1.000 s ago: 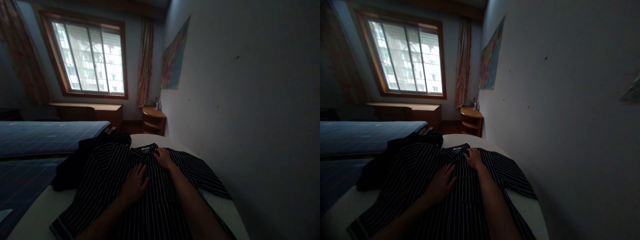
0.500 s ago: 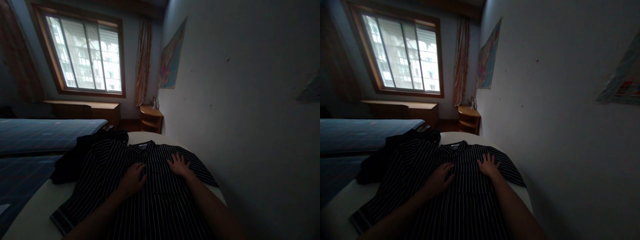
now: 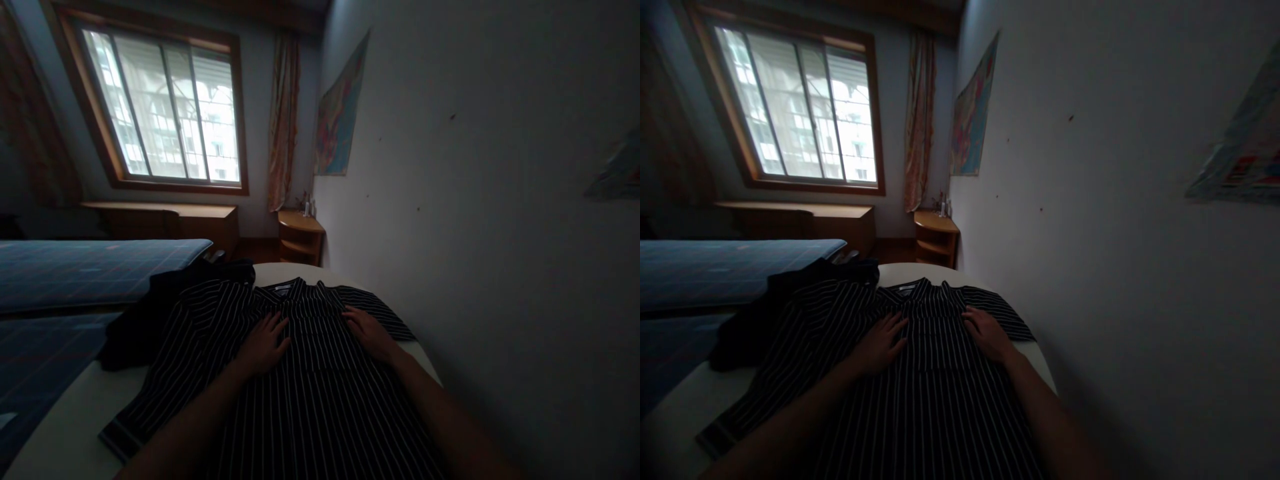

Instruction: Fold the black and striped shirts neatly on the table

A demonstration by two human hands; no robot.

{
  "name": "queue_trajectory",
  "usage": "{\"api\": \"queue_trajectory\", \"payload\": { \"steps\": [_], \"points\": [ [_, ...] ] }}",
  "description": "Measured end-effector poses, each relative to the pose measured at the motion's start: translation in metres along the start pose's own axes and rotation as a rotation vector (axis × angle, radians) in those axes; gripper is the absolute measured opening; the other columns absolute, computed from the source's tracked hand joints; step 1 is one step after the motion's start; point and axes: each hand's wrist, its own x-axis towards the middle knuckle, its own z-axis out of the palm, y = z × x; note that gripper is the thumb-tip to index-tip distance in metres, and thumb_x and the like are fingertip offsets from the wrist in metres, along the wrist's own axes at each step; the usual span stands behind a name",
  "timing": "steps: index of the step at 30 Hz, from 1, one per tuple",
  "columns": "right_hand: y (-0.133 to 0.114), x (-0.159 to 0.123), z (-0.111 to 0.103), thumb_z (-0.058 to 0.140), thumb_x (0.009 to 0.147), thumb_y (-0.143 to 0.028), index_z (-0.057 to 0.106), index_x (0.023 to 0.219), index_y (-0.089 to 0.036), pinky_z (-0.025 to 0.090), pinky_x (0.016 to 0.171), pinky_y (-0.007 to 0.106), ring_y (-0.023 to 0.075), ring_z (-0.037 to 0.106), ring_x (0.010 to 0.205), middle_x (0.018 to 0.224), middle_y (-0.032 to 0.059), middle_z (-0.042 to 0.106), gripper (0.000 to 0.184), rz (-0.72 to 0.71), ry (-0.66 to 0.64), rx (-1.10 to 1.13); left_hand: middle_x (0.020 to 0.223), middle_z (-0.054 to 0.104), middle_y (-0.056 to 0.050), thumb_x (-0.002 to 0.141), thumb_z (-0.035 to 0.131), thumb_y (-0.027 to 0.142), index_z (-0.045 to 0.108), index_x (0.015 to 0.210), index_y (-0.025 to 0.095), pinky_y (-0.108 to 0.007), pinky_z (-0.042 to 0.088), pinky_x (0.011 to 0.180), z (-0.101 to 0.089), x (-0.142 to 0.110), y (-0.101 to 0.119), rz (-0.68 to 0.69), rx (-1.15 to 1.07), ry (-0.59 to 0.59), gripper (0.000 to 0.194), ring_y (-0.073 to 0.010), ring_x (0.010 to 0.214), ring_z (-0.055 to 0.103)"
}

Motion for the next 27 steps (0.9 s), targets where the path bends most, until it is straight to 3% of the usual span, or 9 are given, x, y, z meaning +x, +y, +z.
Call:
{"api": "queue_trajectory", "payload": {
  "steps": [2, 6, 9, 11, 14, 18, 24, 27],
  "points": [
    [0.005, -0.02, -0.005, 0.03, 0.102, -0.046, 0.06, 0.133, -0.019, 0.029, 0.116, 0.042, 0.0209, 0.042, 0.138, 0.148, 0.0092, 0.049, 0.05, -0.018, -0.013, -0.033, 0.16, 0.031, -0.009, 0.099, 0.037, 0.051, 0.039, 0.151, 0.023, -0.045, 0.023, 0.119, -0.001, 0.003, -0.003, -0.002, 0.031, -0.008, 0.058, -0.0299, 0.148, 0.023],
    [0.008, -0.041, -0.015, 0.039, 0.1, -0.041, 0.06, 0.134, -0.02, 0.025, 0.116, 0.048, 0.0266, 0.042, 0.137, 0.145, 0.0102, 0.052, 0.045, 0.126, -0.017, -0.269, 0.157, 0.037, -0.011, 0.099, 0.04, 0.048, 0.044, 0.148, 0.022, -0.045, 0.026, 0.117, -0.005, 0.008, -0.001, -0.019, 0.073, 0.001, 0.056, -0.0317, 0.146, 0.029],
    [-0.007, -0.041, -0.024, 0.039, 0.099, -0.033, 0.061, 0.131, -0.017, 0.032, 0.112, 0.041, 0.0255, 0.05, 0.13, 0.139, 0.0123, 0.058, 0.042, 0.207, 0.053, -0.392, 0.151, 0.043, -0.017, 0.099, 0.042, 0.037, 0.045, 0.146, 0.017, -0.046, 0.031, 0.113, -0.01, 0.009, 0.011, -0.061, 0.109, 0.048, 0.052, -0.0332, 0.141, 0.036],
    [-0.022, -0.041, -0.027, 0.037, 0.099, -0.029, 0.064, 0.124, -0.014, 0.042, 0.102, 0.036, 0.0248, 0.059, 0.118, 0.127, 0.0148, 0.064, 0.04, 0.339, 0.09, -0.439, 0.144, 0.049, -0.02, 0.098, 0.04, 0.027, 0.043, 0.148, 0.015, -0.047, 0.037, 0.107, -0.01, 0.006, 0.021, -0.1, 0.125, 0.078, 0.051, -0.0331, 0.133, 0.046],
    [-0.039, -0.047, -0.028, 0.043, 0.095, -0.034, 0.069, 0.106, -0.012, 0.048, 0.084, 0.037, 0.0288, 0.066, 0.101, 0.109, 0.0178, 0.07, 0.035, 0.563, 0.004, -0.469, 0.136, 0.056, -0.019, 0.098, 0.036, 0.024, 0.044, 0.146, 0.013, -0.046, 0.041, 0.103, -0.006, -0.002, 0.032, -0.144, 0.128, 0.096, 0.05, -0.0317, 0.126, 0.053],
    [-0.039, -0.057, -0.027, 0.049, 0.094, -0.037, 0.067, 0.099, -0.015, 0.047, 0.076, 0.034, 0.0285, 0.068, 0.098, 0.103, 0.0165, 0.072, 0.029, 0.605, -0.117, -0.395, 0.15, 0.044, -0.018, 0.099, 0.037, 0.046, 0.04, 0.149, 0.014, -0.052, 0.03, 0.112, 0.004, -0.012, 0.033, -0.171, 0.119, 0.087, 0.059, -0.0353, 0.14, 0.037],
    [-0.016, -0.052, -0.031, 0.039, 0.099, -0.031, 0.061, 0.109, -0.015, 0.046, 0.083, 0.029, 0.0213, 0.068, 0.097, 0.106, 0.0126, 0.072, 0.029, 0.616, 0.065, -0.057, 0.158, 0.03, -0.021, 0.093, 0.031, 0.066, 0.033, 0.153, 0.015, -0.061, 0.02, 0.113, 0.007, -0.012, 0.037, -0.204, 0.102, -0.001, 0.078, -0.0424, 0.145, 0.024],
    [-0.005, -0.057, -0.034, 0.044, 0.097, -0.037, 0.059, 0.116, -0.014, 0.047, 0.085, 0.028, 0.0202, 0.068, 0.1, 0.112, 0.0125, 0.071, 0.033, 0.606, 0.037, 0.037, 0.157, 0.031, -0.023, 0.093, 0.032, 0.066, 0.037, 0.151, 0.014, -0.061, 0.019, 0.113, 0.006, -0.011, 0.042, -0.219, 0.105, 0.006, 0.078, -0.0446, 0.145, 0.023]
  ]
}}
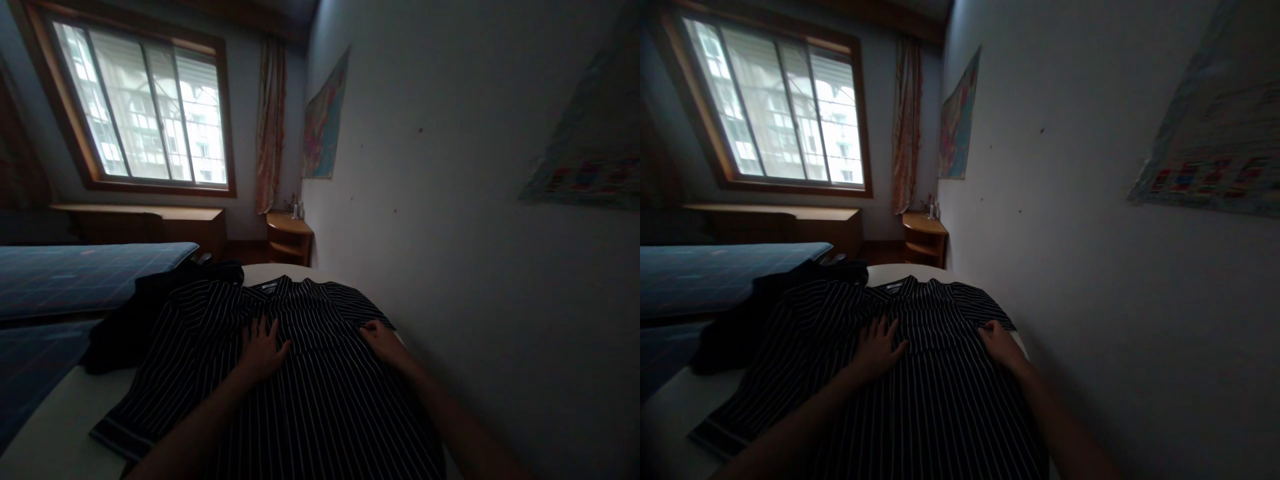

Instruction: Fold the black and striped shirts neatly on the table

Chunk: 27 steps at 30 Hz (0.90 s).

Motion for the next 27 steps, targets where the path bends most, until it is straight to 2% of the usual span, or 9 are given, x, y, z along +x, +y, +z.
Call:
{"api": "queue_trajectory", "payload": {
  "steps": [4, 8, 10, 13, 15, 17, 20, 22, 27],
  "points": [
    [0.02, -0.005, -0.011, 0.051, 0.092, -0.042, 0.055, 0.128, -0.016, 0.049, 0.089, 0.033, 0.0231, 0.067, 0.106, 0.122, 0.0126, 0.068, 0.044, -0.132, -0.123, -0.001, 0.158, 0.029, -0.023, 0.094, 0.033, 0.063, 0.034, 0.152, 0.015, -0.06, 0.017, 0.114, 0.001, -0.001, 0.0, 0.008, -0.022, 0.035, 0.076, -0.0441, 0.146, 0.021],
    [0.028, -0.012, -0.019, 0.051, 0.09, -0.028, 0.05, 0.135, -0.014, 0.048, 0.089, 0.036, 0.0256, 0.067, 0.104, 0.119, 0.015, 0.069, 0.047, -0.14, -0.064, -0.201, 0.158, 0.029, -0.021, 0.094, 0.03, 0.067, 0.031, 0.154, 0.017, -0.061, 0.017, 0.114, 0.002, 0.0, -0.003, 0.028, -0.051, 0.034, 0.078, -0.0428, 0.146, 0.021],
    [0.02, -0.017, -0.018, 0.044, 0.092, -0.023, 0.054, 0.133, -0.012, 0.046, 0.093, 0.037, 0.0258, 0.065, 0.108, 0.121, 0.0165, 0.067, 0.043, -0.14, 0.033, -0.287, 0.159, 0.027, -0.02, 0.094, 0.028, 0.068, 0.03, 0.154, 0.018, -0.06, 0.017, 0.114, 0.002, 0.002, -0.004, 0.039, -0.071, 0.038, 0.078, -0.0412, 0.147, 0.02],
    [-0.004, -0.03, -0.006, 0.04, 0.096, -0.029, 0.059, 0.131, -0.015, 0.037, 0.108, 0.038, 0.0253, 0.056, 0.123, 0.132, 0.0145, 0.061, 0.042, -0.324, 0.114, -0.306, 0.162, 0.022, -0.016, 0.097, 0.028, 0.064, 0.028, 0.155, 0.019, -0.055, 0.016, 0.117, 0.0, 0.003, -0.004, 0.112, -0.098, 0.049, 0.074, -0.0341, 0.149, 0.016],
    [-0.022, -0.043, 0.007, 0.044, 0.097, -0.04, 0.054, 0.139, -0.021, 0.028, 0.116, 0.042, 0.0253, 0.046, 0.134, 0.144, 0.0104, 0.053, 0.047, -0.487, 0.036, -0.271, 0.163, 0.019, -0.014, 0.097, 0.03, 0.062, 0.028, 0.155, 0.022, -0.053, 0.016, 0.118, 0.0, 0.002, -0.005, 0.166, -0.106, 0.044, 0.07, -0.0313, 0.15, 0.016],
    [-0.036, -0.059, 0.021, 0.046, 0.095, -0.054, 0.044, 0.147, -0.028, 0.017, 0.12, 0.049, 0.0278, 0.031, 0.144, 0.156, 0.0067, 0.039, 0.059, -0.561, -0.094, -0.244, 0.163, 0.019, -0.012, 0.096, 0.033, 0.063, 0.029, 0.154, 0.027, -0.055, 0.017, 0.117, -0.001, 0.0, -0.006, 0.193, -0.101, 0.029, 0.068, -0.0328, 0.149, 0.017],
    [-0.047, -0.083, 0.041, 0.044, 0.09, -0.068, 0.033, 0.153, -0.032, 0.01, 0.118, 0.059, 0.0346, 0.013, 0.15, 0.163, 0.0062, 0.023, 0.074, -0.51, -0.201, -0.226, 0.163, 0.019, -0.011, 0.094, 0.038, 0.065, 0.03, 0.154, 0.032, -0.059, 0.016, 0.116, -0.001, -0.007, -0.009, 0.213, -0.086, 0.006, 0.069, -0.0374, 0.149, 0.015],
    [-0.051, -0.096, 0.047, 0.045, 0.087, -0.072, 0.031, 0.154, -0.033, 0.008, 0.117, 0.063, 0.038, 0.01, 0.15, 0.163, 0.007, 0.019, 0.078, -0.466, -0.214, -0.236, 0.163, 0.02, -0.01, 0.093, 0.039, 0.067, 0.029, 0.154, 0.033, -0.061, 0.016, 0.116, 0.0, -0.014, -0.013, 0.235, -0.086, -0.014, 0.07, -0.0399, 0.148, 0.013],
    [-0.064, -0.1, 0.041, 0.046, 0.086, -0.073, 0.046, 0.146, -0.03, 0.015, 0.117, 0.059, 0.0379, 0.029, 0.144, 0.155, 0.0109, 0.039, 0.074, -0.405, -0.18, -0.246, 0.163, 0.019, -0.009, 0.093, 0.037, 0.068, 0.027, 0.154, 0.036, -0.063, 0.014, 0.116, -0.001, -0.027, -0.018, 0.276, -0.103, -0.055, 0.07, -0.0404, 0.148, 0.009]
  ]
}}
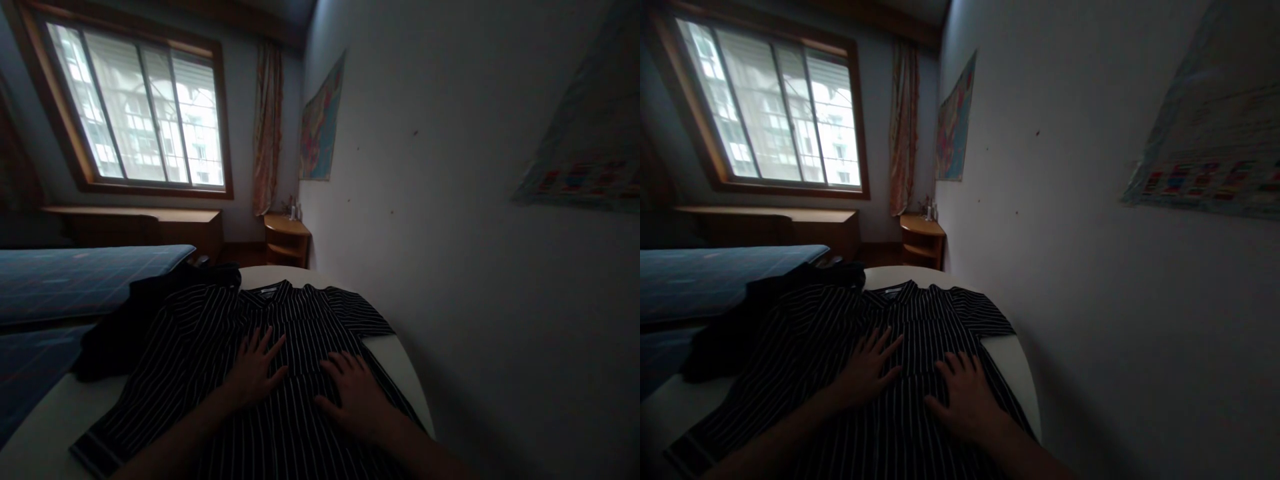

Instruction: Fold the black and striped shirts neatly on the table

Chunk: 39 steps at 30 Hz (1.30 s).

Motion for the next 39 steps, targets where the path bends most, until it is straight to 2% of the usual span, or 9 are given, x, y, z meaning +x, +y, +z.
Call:
{"api": "queue_trajectory", "payload": {
  "steps": [3, 7, 13, 16, 19, 25, 29, 32, 39],
  "points": [
    [0.005, 0.027, -0.006, 0.033, 0.093, -0.069, 0.046, 0.146, -0.025, 0.017, 0.118, 0.053, 0.033, 0.03, 0.144, 0.155, 0.0124, 0.039, 0.07, 0.043, 0.08, -0.029, 0.163, 0.02, -0.009, 0.092, 0.039, 0.067, 0.031, 0.153, 0.035, -0.064, 0.014, 0.116, -0.002, -0.001, 0.003, -0.026, -0.003, -0.001, 0.069, -0.0404, 0.148, 0.011],
    [0.027, 0.073, -0.006, 0.026, 0.095, -0.069, 0.032, 0.154, -0.027, 0.01, 0.116, 0.062, 0.0354, 0.015, 0.149, 0.163, 0.008, 0.022, 0.072, 0.159, 0.099, -0.056, 0.162, 0.023, -0.007, 0.092, 0.042, 0.066, 0.033, 0.152, 0.035, -0.064, 0.015, 0.116, -0.003, 0.0, 0.007, -0.04, -0.027, 0.033, 0.068, -0.0397, 0.148, 0.014],
    [0.037, 0.126, -0.012, 0.028, 0.097, -0.062, 0.053, 0.139, -0.013, 0.018, 0.109, 0.067, 0.0416, 0.041, 0.134, 0.145, 0.0228, 0.048, 0.069, 0.415, 0.176, -0.118, 0.152, 0.046, -0.006, 0.098, 0.038, 0.048, 0.051, 0.143, 0.025, -0.048, 0.03, 0.116, -0.007, 0.005, 0.002, -0.047, -0.089, 0.142, 0.052, -0.0293, 0.142, 0.037],
    [0.026, 0.146, -0.007, 0.029, 0.098, -0.061, 0.045, 0.146, -0.017, 0.014, 0.113, 0.062, 0.0377, 0.026, 0.144, 0.155, 0.0172, 0.037, 0.067, 0.261, 0.175, -0.102, 0.151, 0.047, -0.007, 0.098, 0.039, 0.042, 0.052, 0.142, 0.023, -0.047, 0.031, 0.116, -0.007, 0.01, -0.003, -0.067, -0.062, 0.195, 0.05, -0.0281, 0.142, 0.038],
    [0.02, 0.162, 0.006, 0.028, 0.097, -0.065, 0.036, 0.152, -0.027, 0.008, 0.118, 0.055, 0.0325, 0.013, 0.15, 0.162, 0.0055, 0.025, 0.068, 0.072, 0.072, -0.035, 0.156, 0.039, -0.009, 0.096, 0.042, 0.05, 0.048, 0.145, 0.026, -0.054, 0.028, 0.115, -0.004, 0.013, -0.008, -0.153, -0.022, 0.159, 0.055, -0.035, 0.145, 0.03],
    [0.037, 0.168, 0.017, 0.024, 0.101, -0.056, 0.047, 0.146, -0.019, 0.019, 0.118, 0.043, 0.0271, 0.028, 0.146, 0.156, 0.0089, 0.039, 0.062, 0.146, 0.191, 0.022, 0.159, 0.031, -0.011, 0.095, 0.039, 0.056, 0.044, 0.148, 0.027, -0.057, 0.024, 0.115, 0.0, 0.014, -0.008, -0.224, 0.028, 0.078, 0.061, -0.0382, 0.147, 0.023],
    [0.053, 0.161, 0.008, 0.03, 0.1, -0.053, 0.048, 0.146, -0.019, 0.022, 0.114, 0.052, 0.0348, 0.03, 0.144, 0.156, 0.0145, 0.037, 0.059, 0.415, 0.384, -0.073, 0.16, 0.03, -0.011, 0.095, 0.039, 0.056, 0.043, 0.149, 0.027, -0.057, 0.023, 0.115, -0.001, 0.014, -0.008, -0.223, 0.02, 0.058, 0.061, -0.0384, 0.147, 0.022],
    [0.061, 0.157, 0.004, 0.03, 0.1, -0.051, 0.051, 0.143, -0.022, 0.025, 0.109, 0.056, 0.0387, 0.035, 0.14, 0.151, 0.0166, 0.043, 0.056, 0.54, 0.379, -0.089, 0.16, 0.03, -0.011, 0.095, 0.04, 0.056, 0.043, 0.149, 0.027, -0.057, 0.024, 0.115, -0.001, 0.014, -0.009, -0.224, 0.014, 0.064, 0.061, -0.0382, 0.147, 0.022],
    [0.065, 0.159, 0.006, 0.031, 0.099, -0.033, 0.062, 0.131, -0.018, 0.036, 0.106, 0.048, 0.0319, 0.048, 0.129, 0.138, 0.0132, 0.059, 0.046, 0.476, 0.38, -0.089, 0.159, 0.03, -0.011, 0.095, 0.042, 0.053, 0.042, 0.149, 0.026, -0.053, 0.025, 0.116, -0.004, 0.013, -0.007, -0.224, 0.046, 0.042, 0.061, -0.0372, 0.147, 0.022]
  ]
}}
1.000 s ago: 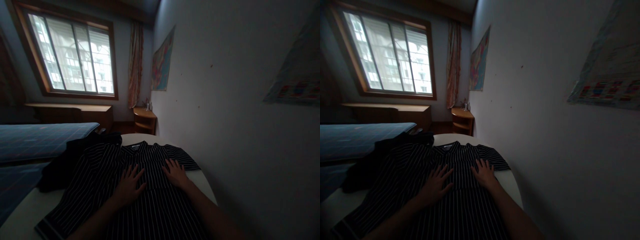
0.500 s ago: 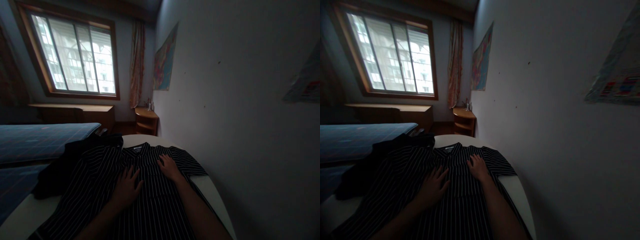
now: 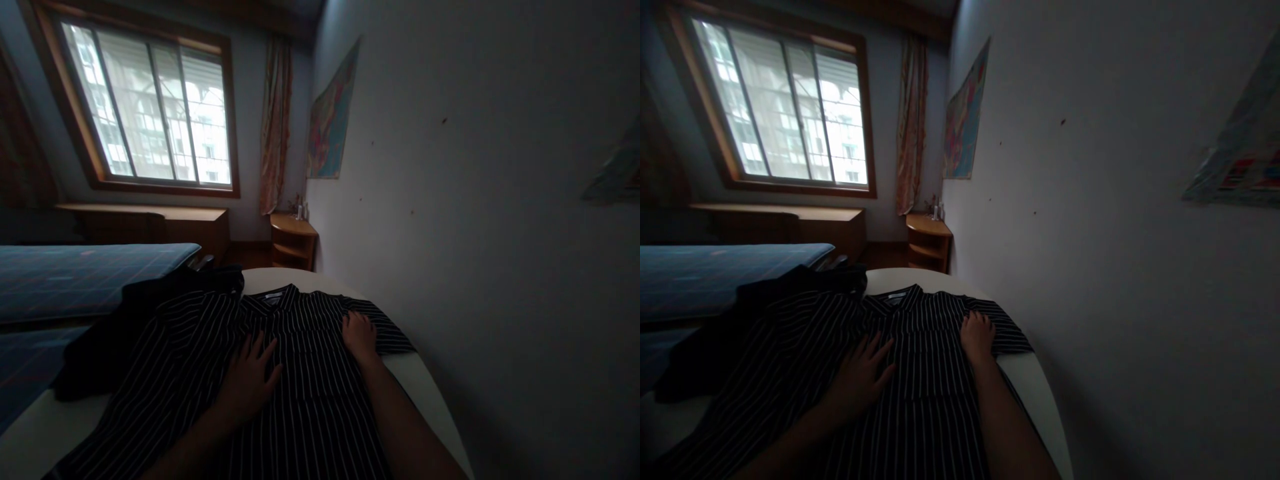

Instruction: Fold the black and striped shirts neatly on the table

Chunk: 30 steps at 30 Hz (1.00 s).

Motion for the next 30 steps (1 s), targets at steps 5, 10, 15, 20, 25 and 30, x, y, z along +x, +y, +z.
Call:
{"api": "queue_trajectory", "payload": {
  "steps": [5, 10, 15, 20, 25, 30],
  "points": [
    [-0.004, 0.006, -0.005, 0.032, 0.101, -0.027, 0.056, 0.135, -0.018, 0.045, 0.093, 0.032, 0.0228, 0.062, 0.111, 0.123, 0.0112, 0.068, 0.043, -0.001, 0.015, 0.026, 0.158, 0.033, -0.011, 0.096, 0.042, 0.052, 0.043, 0.149, 0.027, -0.053, 0.024, 0.116, -0.004, -0.002, 0.002, -0.004, 0.008, 0.013, 0.059, -0.0374, 0.146, 0.024],
    [0.007, 0.011, -0.013, 0.028, 0.1, -0.014, 0.049, 0.14, -0.01, 0.041, 0.096, 0.025, 0.0194, 0.06, 0.117, 0.129, 0.0161, 0.062, 0.045, 0.065, 0.048, 0.001, 0.159, 0.031, -0.011, 0.096, 0.041, 0.051, 0.042, 0.149, 0.026, -0.053, 0.023, 0.117, -0.005, -0.002, 0.003, -0.001, 0.011, 0.0, 0.058, -0.0367, 0.147, 0.023],
    [0.021, 0.007, -0.018, 0.046, 0.096, -0.026, 0.068, 0.109, -0.011, 0.046, 0.087, 0.038, 0.0306, 0.062, 0.107, 0.114, 0.0192, 0.064, 0.029, 0.125, 0.035, -0.081, 0.159, 0.031, -0.011, 0.096, 0.042, 0.051, 0.042, 0.149, 0.026, -0.053, 0.022, 0.117, -0.005, -0.002, 0.003, -0.006, 0.0, 0.0, 0.059, -0.0371, 0.147, 0.023],
    [0.023, 0.005, -0.019, 0.042, 0.099, -0.026, 0.068, 0.107, -0.016, 0.044, 0.086, 0.041, 0.0298, 0.059, 0.111, 0.116, 0.0168, 0.065, 0.029, 0.158, 0.081, -0.12, 0.159, 0.031, -0.011, 0.096, 0.041, 0.052, 0.041, 0.15, 0.027, -0.053, 0.023, 0.117, -0.004, -0.001, 0.001, -0.001, 0.008, 0.0, 0.059, -0.0367, 0.147, 0.023],
    [0.017, 0.007, -0.027, 0.037, 0.101, -0.026, 0.066, 0.109, -0.017, 0.042, 0.086, 0.04, 0.0278, 0.062, 0.104, 0.106, 0.0149, 0.07, 0.031, 0.198, 0.142, -0.07, 0.159, 0.031, -0.01, 0.096, 0.042, 0.052, 0.041, 0.15, 0.027, -0.053, 0.022, 0.117, -0.002, -0.001, 0.0, -0.005, 0.006, 0.0, 0.059, -0.037, 0.147, 0.023],
    [0.001, 0.009, -0.039, 0.041, 0.1, -0.025, 0.064, 0.11, -0.018, 0.04, 0.088, 0.036, 0.0246, 0.064, 0.101, 0.106, 0.0124, 0.071, 0.026, 0.067, 0.253, 0.041, 0.159, 0.031, -0.01, 0.096, 0.041, 0.052, 0.042, 0.149, 0.027, -0.053, 0.023, 0.117, -0.002, -0.001, 0.001, -0.003, 0.013, 0.009, 0.058, -0.0368, 0.147, 0.024]
  ]
}}
